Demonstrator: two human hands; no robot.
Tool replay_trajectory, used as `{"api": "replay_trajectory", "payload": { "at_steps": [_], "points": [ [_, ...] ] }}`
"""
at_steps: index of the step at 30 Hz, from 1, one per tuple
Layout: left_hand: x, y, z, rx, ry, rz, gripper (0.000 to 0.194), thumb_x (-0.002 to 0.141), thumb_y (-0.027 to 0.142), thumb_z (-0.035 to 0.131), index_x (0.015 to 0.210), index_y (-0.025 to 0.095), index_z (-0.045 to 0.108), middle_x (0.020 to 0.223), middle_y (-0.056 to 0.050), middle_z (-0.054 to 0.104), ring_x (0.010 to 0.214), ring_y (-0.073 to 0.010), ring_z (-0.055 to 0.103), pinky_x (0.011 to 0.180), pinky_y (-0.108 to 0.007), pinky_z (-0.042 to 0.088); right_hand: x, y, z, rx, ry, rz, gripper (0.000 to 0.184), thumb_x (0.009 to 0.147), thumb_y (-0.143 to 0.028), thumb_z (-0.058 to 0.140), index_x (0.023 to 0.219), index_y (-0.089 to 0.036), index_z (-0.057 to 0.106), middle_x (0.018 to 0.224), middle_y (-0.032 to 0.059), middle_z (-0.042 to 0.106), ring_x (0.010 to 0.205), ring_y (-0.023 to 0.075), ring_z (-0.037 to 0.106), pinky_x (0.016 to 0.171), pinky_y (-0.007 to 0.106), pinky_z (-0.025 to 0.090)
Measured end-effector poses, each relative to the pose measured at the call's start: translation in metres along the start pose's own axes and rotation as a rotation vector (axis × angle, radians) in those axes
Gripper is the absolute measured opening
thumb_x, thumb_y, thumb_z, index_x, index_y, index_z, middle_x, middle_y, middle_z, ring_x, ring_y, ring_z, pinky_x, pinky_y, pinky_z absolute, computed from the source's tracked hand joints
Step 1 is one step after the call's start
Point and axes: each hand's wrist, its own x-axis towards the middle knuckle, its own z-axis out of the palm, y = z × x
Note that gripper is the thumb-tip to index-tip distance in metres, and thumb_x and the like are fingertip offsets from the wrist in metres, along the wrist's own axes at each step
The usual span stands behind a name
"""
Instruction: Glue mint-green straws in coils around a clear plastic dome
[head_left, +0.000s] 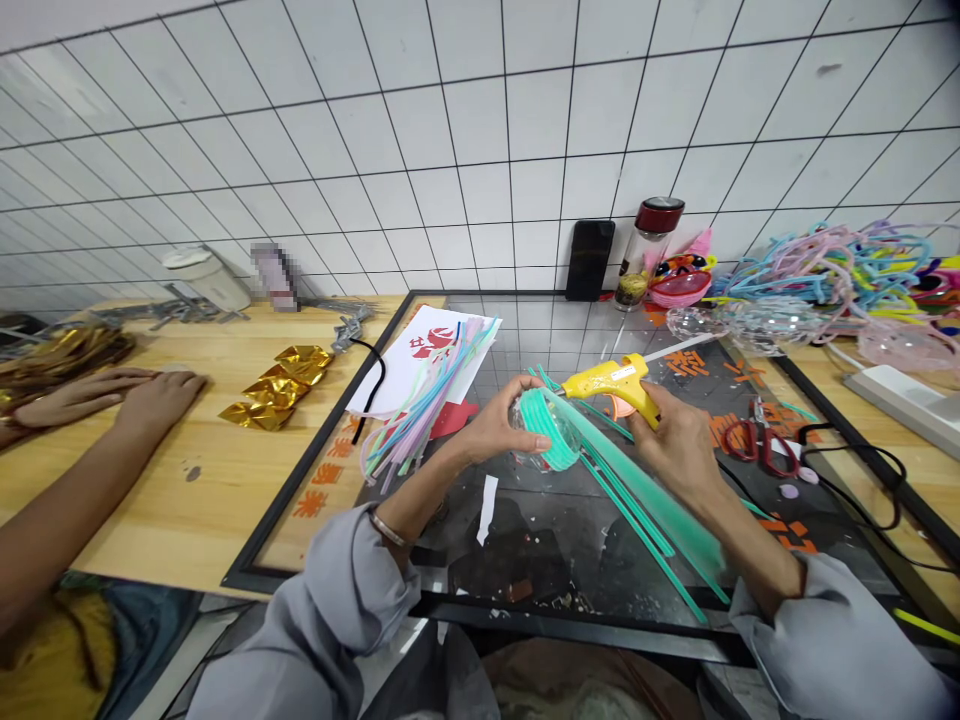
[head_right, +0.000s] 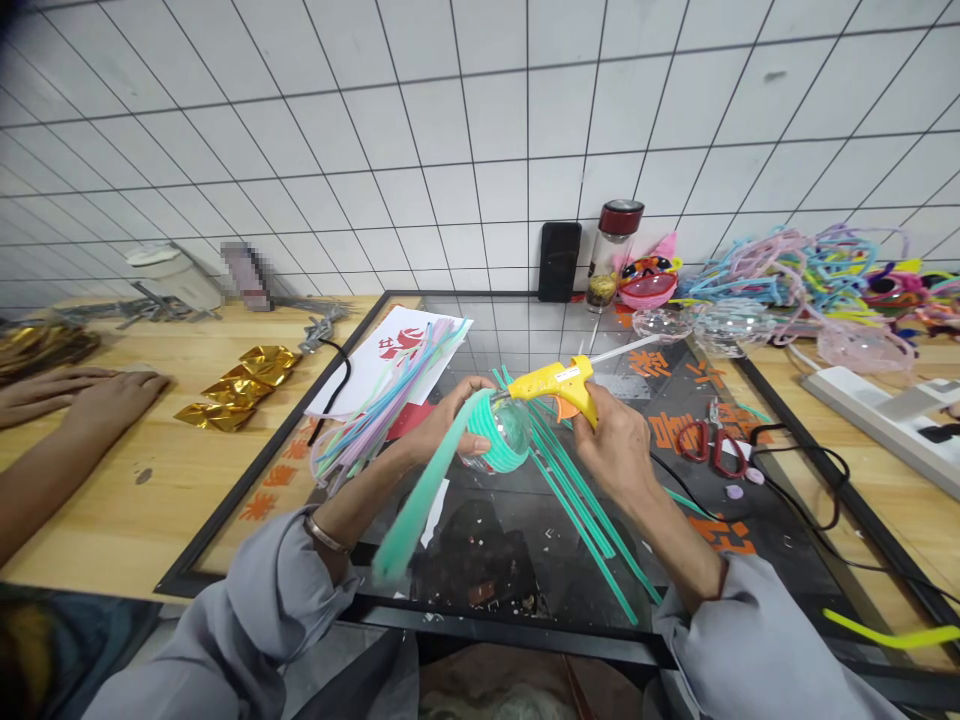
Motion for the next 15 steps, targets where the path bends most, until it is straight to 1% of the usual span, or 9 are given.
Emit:
{"api": "replay_trajectory", "payload": {
  "at_steps": [5,9,15],
  "points": [
    [-0.0001,-0.0027,-0.0009,-0.009,0.007,0.011,0.072,0.055,0.034,0.088,0.114,0.021,0.048,0.096,0.001,0.052,0.075,-0.0106,0.051,0.06,-0.02,0.043,-0.0003,0.0004,0.0001,-0.002,-0.018,0.002,0.037,0.08,-0.026,0.046,0.108,-0.011,0.066,0.084,0.0122,0.074,0.063,0.0216,0.062,0.06,0.032,0.043],
    [-0.0002,-0.0032,-0.0015,0.018,0.008,0.03,0.07,0.056,0.034,0.088,0.114,0.021,0.049,0.096,-0.001,0.055,0.076,-0.0122,0.053,0.062,-0.023,0.045,-0.0001,0.0014,-0.0001,0.005,-0.01,-0.008,0.038,0.08,-0.027,0.046,0.109,-0.013,0.066,0.088,0.0123,0.074,0.067,0.0234,0.065,0.064,0.033,0.046],
    [-0.0006,-0.0016,-0.0016,-0.005,-0.003,-0.014,0.073,0.056,0.037,0.088,0.115,0.022,0.048,0.097,0.0,0.052,0.074,-0.0109,0.052,0.056,-0.02,0.043,0.0002,0.0028,0.0009,-0.024,-0.008,0.004,0.038,0.08,-0.026,0.047,0.109,-0.013,0.067,0.089,0.0127,0.074,0.068,0.0235,0.065,0.064,0.033,0.046]
  ]
}}
